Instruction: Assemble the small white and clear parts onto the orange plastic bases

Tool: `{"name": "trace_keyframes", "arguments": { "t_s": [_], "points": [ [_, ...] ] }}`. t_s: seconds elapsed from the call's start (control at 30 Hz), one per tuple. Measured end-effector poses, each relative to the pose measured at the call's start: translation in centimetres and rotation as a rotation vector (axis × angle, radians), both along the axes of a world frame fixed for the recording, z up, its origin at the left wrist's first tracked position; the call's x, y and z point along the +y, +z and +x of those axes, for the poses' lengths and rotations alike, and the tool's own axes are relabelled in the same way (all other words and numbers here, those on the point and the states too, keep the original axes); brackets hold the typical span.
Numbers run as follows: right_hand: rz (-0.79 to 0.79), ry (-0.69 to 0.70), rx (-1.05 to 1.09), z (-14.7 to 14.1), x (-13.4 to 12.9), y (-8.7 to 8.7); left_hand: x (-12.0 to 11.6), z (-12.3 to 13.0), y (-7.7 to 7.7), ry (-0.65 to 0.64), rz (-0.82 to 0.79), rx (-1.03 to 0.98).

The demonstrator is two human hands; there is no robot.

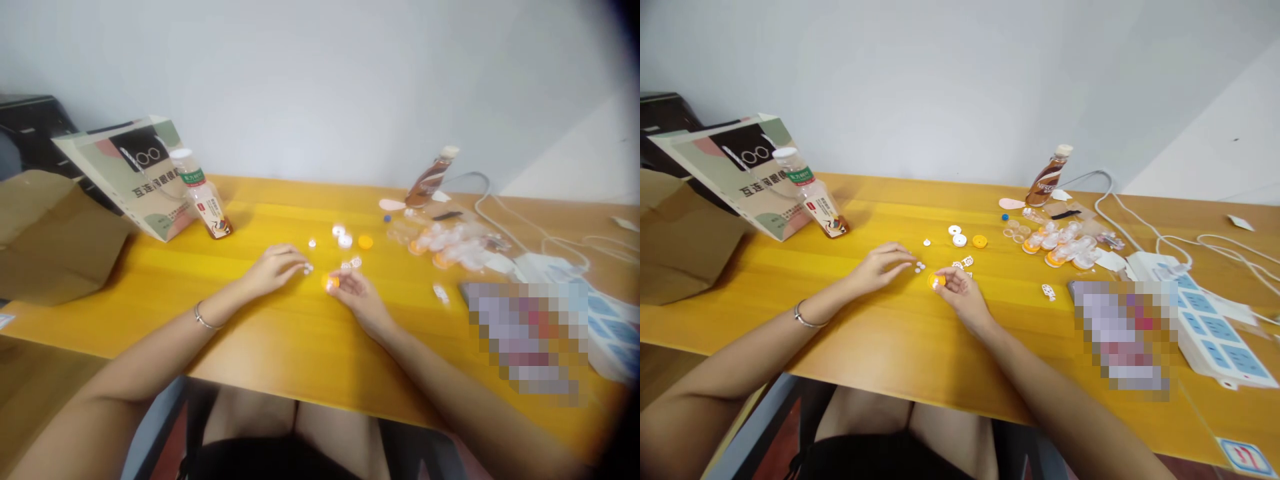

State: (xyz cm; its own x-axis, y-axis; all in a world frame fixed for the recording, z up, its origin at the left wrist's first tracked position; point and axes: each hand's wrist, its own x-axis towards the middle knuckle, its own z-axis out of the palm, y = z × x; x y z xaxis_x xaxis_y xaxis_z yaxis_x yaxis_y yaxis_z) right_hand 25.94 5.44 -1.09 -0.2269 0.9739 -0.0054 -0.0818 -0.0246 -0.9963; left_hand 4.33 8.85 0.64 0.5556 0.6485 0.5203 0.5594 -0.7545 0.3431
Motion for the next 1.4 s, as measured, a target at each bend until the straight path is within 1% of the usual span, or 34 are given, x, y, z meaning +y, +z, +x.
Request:
{"name": "trace_keyframes", "arguments": {
  "t_s": [0.1, 0.2, 0.3, 0.4, 0.53, 0.63, 0.8, 0.9, 1.0, 1.07, 1.17, 1.3, 1.4],
  "points": [
    [0.015, 0.01, -0.006, -0.1, -0.1, 0.1, 0.8, -0.4, -0.6, 0.058, -0.18, 0.009],
    [0.031, 0.032, -0.01, -0.1, -0.2, 0.2, 1.0, 0.4, -1.4, 0.117, -0.268, 0.006],
    [0.037, 0.047, -0.021, -0.2, -0.3, 0.3, 0.9, 1.3, -1.9, 0.174, -0.27, -0.005],
    [0.043, 0.064, -0.007, -0.3, -0.3, 0.2, 0.8, 1.7, -1.8, 0.214, -0.275, -0.003],
    [0.049, 0.088, 0.004, -0.4, -0.3, -0.1, 0.6, 1.6, -1.1, 0.222, -0.273, 0.078],
    [0.062, 0.077, -0.013, -0.4, -0.2, -0.3, 0.5, 1.2, -0.8, 0.221, -0.275, 0.149],
    [0.072, 0.043, -0.062, -0.5, -0.1, -0.8, 0.7, 0.5, -0.7, 0.196, -0.352, 0.211],
    [0.074, 0.02, -0.09, -0.5, 0.0, -1.1, 0.4, 0.6, -0.5, 0.23, -0.305, 0.263],
    [0.067, 0.021, -0.102, -0.5, 0.1, -1.1, -0.2, 0.9, -0.2, 0.285, -0.163, 0.353],
    [0.062, 0.021, -0.101, -0.5, 0.1, -0.9, -0.4, 1.2, -0.2, 0.296, -0.101, 0.409],
    [0.053, 0.025, -0.098, -0.5, 0.0, -0.7, -0.7, 1.4, -0.3, 0.237, -0.081, 0.369],
    [0.033, 0.039, -0.1, -0.4, -0.1, -0.6, -1.2, 1.6, -0.3, 0.046, -0.061, 0.191],
    [0.024, 0.046, -0.101, -0.4, 0.0, -0.6, -1.8, 1.9, 0.1, -0.009, -0.051, 0.079]
  ]
}}
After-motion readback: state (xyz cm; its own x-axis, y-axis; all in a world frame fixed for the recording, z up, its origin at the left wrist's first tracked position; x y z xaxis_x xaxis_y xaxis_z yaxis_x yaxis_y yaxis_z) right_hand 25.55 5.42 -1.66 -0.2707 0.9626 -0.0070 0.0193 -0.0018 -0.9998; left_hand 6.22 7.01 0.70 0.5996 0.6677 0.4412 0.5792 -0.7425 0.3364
